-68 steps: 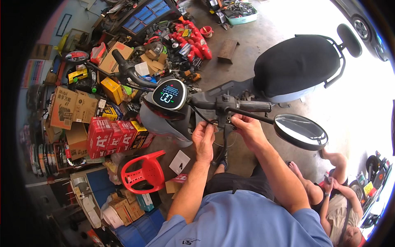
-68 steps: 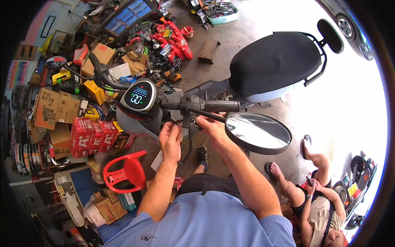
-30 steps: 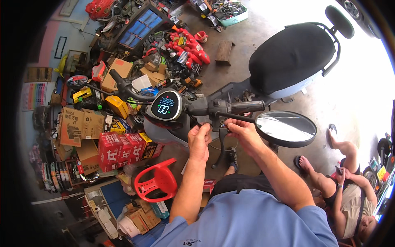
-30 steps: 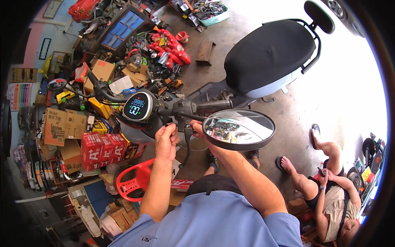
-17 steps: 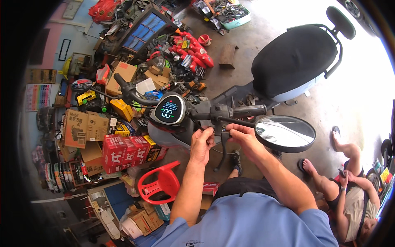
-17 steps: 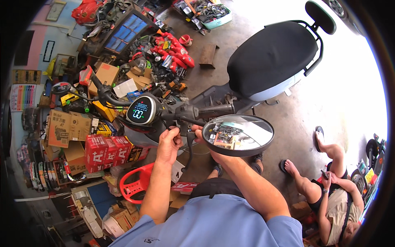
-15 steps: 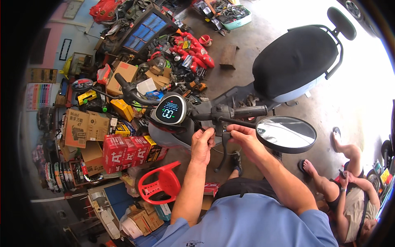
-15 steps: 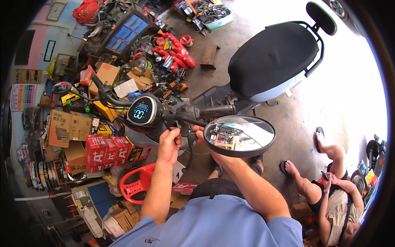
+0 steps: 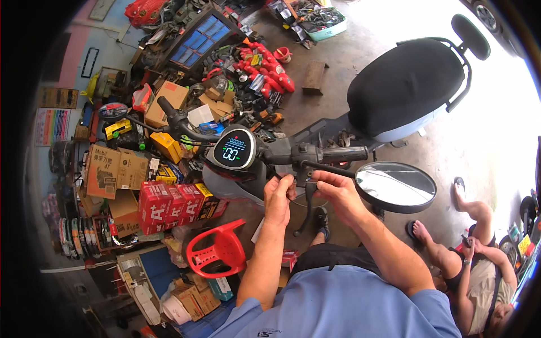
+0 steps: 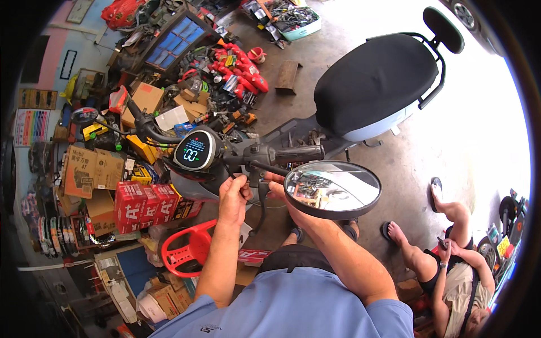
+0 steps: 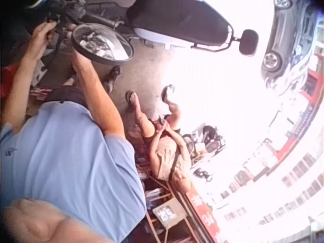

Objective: Repairing wiring and connections on the handlebar of an electric scooter.

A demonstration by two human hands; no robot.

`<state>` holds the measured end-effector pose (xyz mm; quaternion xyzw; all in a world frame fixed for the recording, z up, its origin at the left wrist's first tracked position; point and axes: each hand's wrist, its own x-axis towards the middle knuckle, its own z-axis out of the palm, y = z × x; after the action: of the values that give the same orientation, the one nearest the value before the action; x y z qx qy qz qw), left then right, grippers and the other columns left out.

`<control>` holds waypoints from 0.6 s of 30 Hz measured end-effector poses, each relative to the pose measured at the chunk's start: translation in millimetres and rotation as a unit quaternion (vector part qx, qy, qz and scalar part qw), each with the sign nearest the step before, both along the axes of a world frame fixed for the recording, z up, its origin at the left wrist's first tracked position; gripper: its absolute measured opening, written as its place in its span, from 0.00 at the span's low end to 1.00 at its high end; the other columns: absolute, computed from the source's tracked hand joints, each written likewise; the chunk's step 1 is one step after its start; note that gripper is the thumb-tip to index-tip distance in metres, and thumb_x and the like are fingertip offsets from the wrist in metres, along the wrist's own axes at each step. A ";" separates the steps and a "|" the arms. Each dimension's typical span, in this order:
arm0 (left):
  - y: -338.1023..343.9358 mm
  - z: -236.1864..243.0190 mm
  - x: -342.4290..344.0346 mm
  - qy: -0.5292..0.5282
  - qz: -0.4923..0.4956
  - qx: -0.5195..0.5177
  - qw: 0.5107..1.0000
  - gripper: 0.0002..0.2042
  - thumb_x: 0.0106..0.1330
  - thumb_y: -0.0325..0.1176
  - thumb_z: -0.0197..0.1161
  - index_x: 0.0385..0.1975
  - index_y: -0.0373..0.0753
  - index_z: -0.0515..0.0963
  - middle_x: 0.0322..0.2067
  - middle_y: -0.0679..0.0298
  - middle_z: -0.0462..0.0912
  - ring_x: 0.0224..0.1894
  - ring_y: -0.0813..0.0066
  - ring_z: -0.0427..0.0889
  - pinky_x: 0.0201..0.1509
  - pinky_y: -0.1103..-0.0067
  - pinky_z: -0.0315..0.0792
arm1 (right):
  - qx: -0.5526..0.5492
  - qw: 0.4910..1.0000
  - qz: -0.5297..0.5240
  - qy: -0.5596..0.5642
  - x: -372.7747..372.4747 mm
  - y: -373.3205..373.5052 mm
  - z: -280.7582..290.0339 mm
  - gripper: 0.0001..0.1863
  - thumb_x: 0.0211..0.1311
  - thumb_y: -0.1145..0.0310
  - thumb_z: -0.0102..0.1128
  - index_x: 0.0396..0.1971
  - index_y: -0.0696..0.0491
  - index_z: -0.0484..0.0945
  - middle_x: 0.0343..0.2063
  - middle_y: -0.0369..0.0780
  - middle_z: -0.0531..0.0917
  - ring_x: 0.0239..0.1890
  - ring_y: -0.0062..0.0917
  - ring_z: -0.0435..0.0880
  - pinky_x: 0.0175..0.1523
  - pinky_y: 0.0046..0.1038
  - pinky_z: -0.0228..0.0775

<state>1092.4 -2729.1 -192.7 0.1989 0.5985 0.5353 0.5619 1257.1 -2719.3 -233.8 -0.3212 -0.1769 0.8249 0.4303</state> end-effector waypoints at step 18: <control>-0.3 -4.0 -0.1 0.022 -0.012 -0.001 1.000 0.03 0.61 0.30 0.60 0.28 0.40 0.74 0.21 0.72 0.71 0.22 0.85 0.66 0.26 0.85 0.60 | 0.074 0.993 -0.007 -0.096 -10.7 -4.8 -22.9 0.11 0.59 0.73 0.56 0.42 0.58 0.76 0.39 0.35 0.79 0.39 0.17 0.76 0.47 0.22 0.69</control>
<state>1092.3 -2729.4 -196.7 0.2169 0.6088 0.5234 0.5553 1246.4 -2724.2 -256.7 -0.3674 -0.2753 0.7719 0.4398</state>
